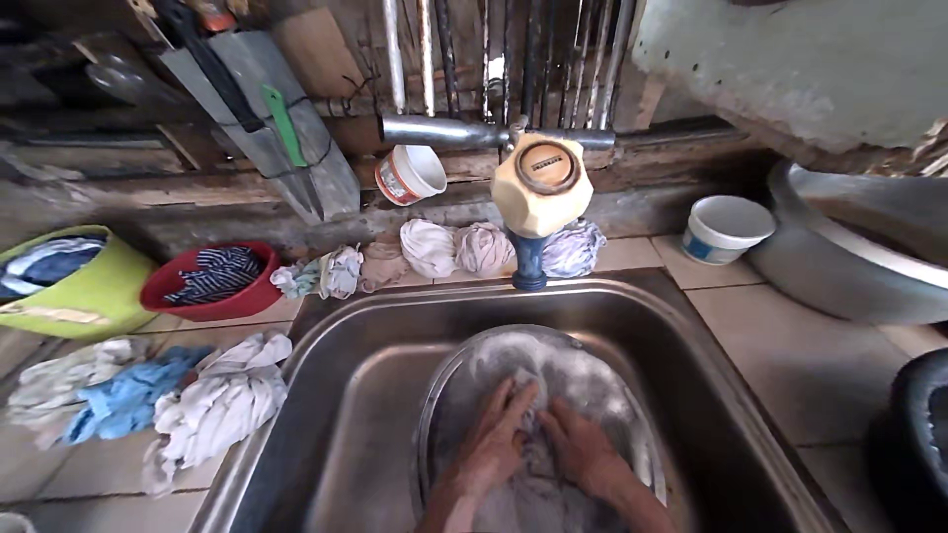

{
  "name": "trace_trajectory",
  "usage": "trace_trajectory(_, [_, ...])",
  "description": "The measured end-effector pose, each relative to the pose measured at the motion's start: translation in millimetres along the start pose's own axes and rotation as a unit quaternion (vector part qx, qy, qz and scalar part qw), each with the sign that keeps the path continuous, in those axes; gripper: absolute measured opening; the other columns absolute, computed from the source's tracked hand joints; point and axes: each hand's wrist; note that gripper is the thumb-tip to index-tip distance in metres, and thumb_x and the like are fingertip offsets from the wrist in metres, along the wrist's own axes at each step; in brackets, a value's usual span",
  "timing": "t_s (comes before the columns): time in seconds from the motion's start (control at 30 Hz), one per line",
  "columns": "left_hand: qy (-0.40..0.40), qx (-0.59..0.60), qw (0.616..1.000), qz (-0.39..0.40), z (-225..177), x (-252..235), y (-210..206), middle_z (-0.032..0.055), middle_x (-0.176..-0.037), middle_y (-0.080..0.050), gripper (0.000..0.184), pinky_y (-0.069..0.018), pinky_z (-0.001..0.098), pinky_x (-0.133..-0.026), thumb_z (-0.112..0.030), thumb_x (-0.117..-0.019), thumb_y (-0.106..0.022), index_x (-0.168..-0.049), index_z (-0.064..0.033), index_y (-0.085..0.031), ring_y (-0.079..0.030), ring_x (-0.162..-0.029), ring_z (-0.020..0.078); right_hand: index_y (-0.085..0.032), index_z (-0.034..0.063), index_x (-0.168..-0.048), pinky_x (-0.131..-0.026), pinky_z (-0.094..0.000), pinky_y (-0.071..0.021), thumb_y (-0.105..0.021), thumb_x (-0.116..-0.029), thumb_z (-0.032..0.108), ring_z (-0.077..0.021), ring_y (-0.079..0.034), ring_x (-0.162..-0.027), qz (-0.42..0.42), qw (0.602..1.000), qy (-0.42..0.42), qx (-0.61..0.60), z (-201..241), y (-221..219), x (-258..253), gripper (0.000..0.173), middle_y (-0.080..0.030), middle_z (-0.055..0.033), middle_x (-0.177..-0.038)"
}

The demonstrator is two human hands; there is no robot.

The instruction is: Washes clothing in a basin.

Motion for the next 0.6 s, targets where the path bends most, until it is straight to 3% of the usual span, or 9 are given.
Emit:
trace_trajectory(0.07, [-0.021, 0.042, 0.997, -0.061, 12.5, -7.6, 1.8, 0.0093, -0.165, -0.034, 0.074, -0.0394, 0.0432, -0.120, 0.001, -0.0854, -0.070, -0.152, -0.0263, -0.051, -0.037, -0.150, 0.0267, -0.068, 0.0037, -0.119, -0.092, -0.0610, -0.0497, -0.032, -0.1056, 0.062, -0.0389, -0.066, -0.104, 0.051, 0.997, -0.046, 0.034, 2.9, 3.9, 2.1, 0.069, -0.069, -0.0224, -0.107])
trace_trajectory(0.17, [0.166, 0.119, 0.969, -0.138, 12.6, -13.3, -1.9, 0.0196, -0.154, -0.046, 0.080, -0.0420, 0.0478, -0.115, -0.028, -0.0863, -0.079, -0.155, -0.0111, -0.042, -0.047, -0.142, 0.0329, -0.070, 0.0002, -0.113, -0.097, -0.0577, -0.0487, -0.042, -0.1046, 0.059, -0.0381, -0.065, -0.110, -0.029, 0.997, -0.075, 0.001, 7.2, 8.8, 3.6, 0.065, -0.069, -0.0233, -0.111])
trace_trajectory(0.27, [0.231, 0.279, 0.930, -0.068, -4.6, -4.1, -4.1, 0.0228, -0.153, -0.047, 0.091, -0.0430, 0.0510, -0.114, -0.044, -0.0898, -0.077, -0.159, -0.0054, -0.031, -0.049, -0.140, 0.0334, -0.050, -0.0021, -0.136, -0.101, -0.0442, -0.0509, -0.049, -0.1066, 0.038, -0.0272, -0.061, -0.118, -0.136, 0.961, 0.001, -0.242, -2.2, -2.6, -3.7, 0.050, -0.060, -0.0211, -0.129])
trace_trajectory(0.33, [0.155, 0.308, 0.934, -0.094, -23.3, 0.9, -9.0, 0.0170, -0.140, -0.060, 0.069, -0.0506, 0.0463, -0.107, -0.035, -0.0894, -0.077, -0.147, -0.0061, -0.051, -0.060, -0.128, 0.0256, -0.031, 0.0083, -0.157, -0.114, -0.0478, -0.0412, -0.036, -0.1084, 0.047, -0.0253, -0.045, -0.142, -0.085, 0.908, 0.003, -0.411, -3.2, -6.4, -2.3, 0.063, -0.040, -0.0171, -0.158])
trace_trajectory(0.37, [0.083, 0.307, 0.939, -0.132, -36.1, 3.5, -11.8, 0.0130, -0.132, -0.066, 0.052, -0.0524, 0.0406, -0.104, -0.028, -0.0905, -0.074, -0.135, -0.0043, -0.062, -0.063, -0.122, 0.0198, -0.028, 0.0119, -0.160, -0.115, -0.0474, -0.0422, -0.032, -0.1081, 0.051, -0.0231, -0.045, -0.143, -0.061, 0.884, -0.002, -0.463, -4.8, -9.2, -1.4, 0.065, -0.040, -0.0136, -0.159])
trace_trajectory(0.43, [-0.067, 0.274, 0.938, -0.202, -60.1, 6.0, -21.0, 0.0097, -0.112, -0.073, 0.028, -0.0562, 0.0356, -0.098, -0.020, -0.0912, -0.073, -0.112, -0.0018, -0.071, -0.069, -0.108, 0.0153, -0.039, 0.0099, -0.153, -0.100, -0.0399, -0.0527, -0.035, -0.1107, 0.038, -0.0168, -0.061, -0.121, -0.050, 0.838, -0.044, -0.542, 4.2, -6.7, 12.9, 0.051, -0.060, -0.0096, -0.137])
trace_trajectory(0.47, [-0.117, 0.231, 0.940, -0.220, -69.1, 7.2, -26.5, 0.0073, -0.103, -0.075, 0.023, -0.0589, 0.0347, -0.091, -0.024, -0.0920, -0.073, -0.104, -0.0039, -0.073, -0.071, -0.100, 0.0140, -0.048, 0.0060, -0.140, -0.087, -0.0322, -0.0556, -0.035, -0.1107, 0.021, -0.0113, -0.065, -0.099, -0.064, 0.816, -0.089, -0.568, 18.6, 2.2, 27.2, 0.035, -0.066, -0.0067, -0.114])
trace_trajectory(0.53, [-0.154, 0.114, 0.950, -0.247, -76.5, 8.7, -36.1, 0.0035, -0.088, -0.074, 0.028, -0.0616, 0.0343, -0.070, -0.037, -0.0928, -0.072, -0.094, -0.0092, -0.075, -0.073, -0.079, 0.0134, -0.055, -0.0009, -0.113, -0.068, -0.0238, -0.0526, -0.033, -0.1074, 0.001, -0.0060, -0.059, -0.070, -0.077, 0.790, -0.155, -0.588, 35.2, 17.1, 47.4, 0.022, -0.062, -0.0042, -0.083])
trace_trajectory(0.6, [-0.086, 0.026, 0.971, -0.223, -69.6, 4.7, -33.9, 0.0076, -0.083, -0.072, 0.035, -0.0595, 0.0433, -0.061, -0.041, -0.0981, -0.063, -0.096, -0.0072, -0.073, -0.072, -0.071, 0.0220, -0.057, 0.0001, -0.112, -0.072, -0.0271, -0.0558, -0.030, -0.1096, 0.012, -0.0072, -0.064, -0.077, -0.077, 0.796, -0.059, -0.598, 11.2, -4.4, 35.9, 0.029, -0.065, -0.0037, -0.086])
Point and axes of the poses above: each hand's wrist, its own x-axis away from the middle knuckle, its own y-axis out of the back of the hand, z = x × y
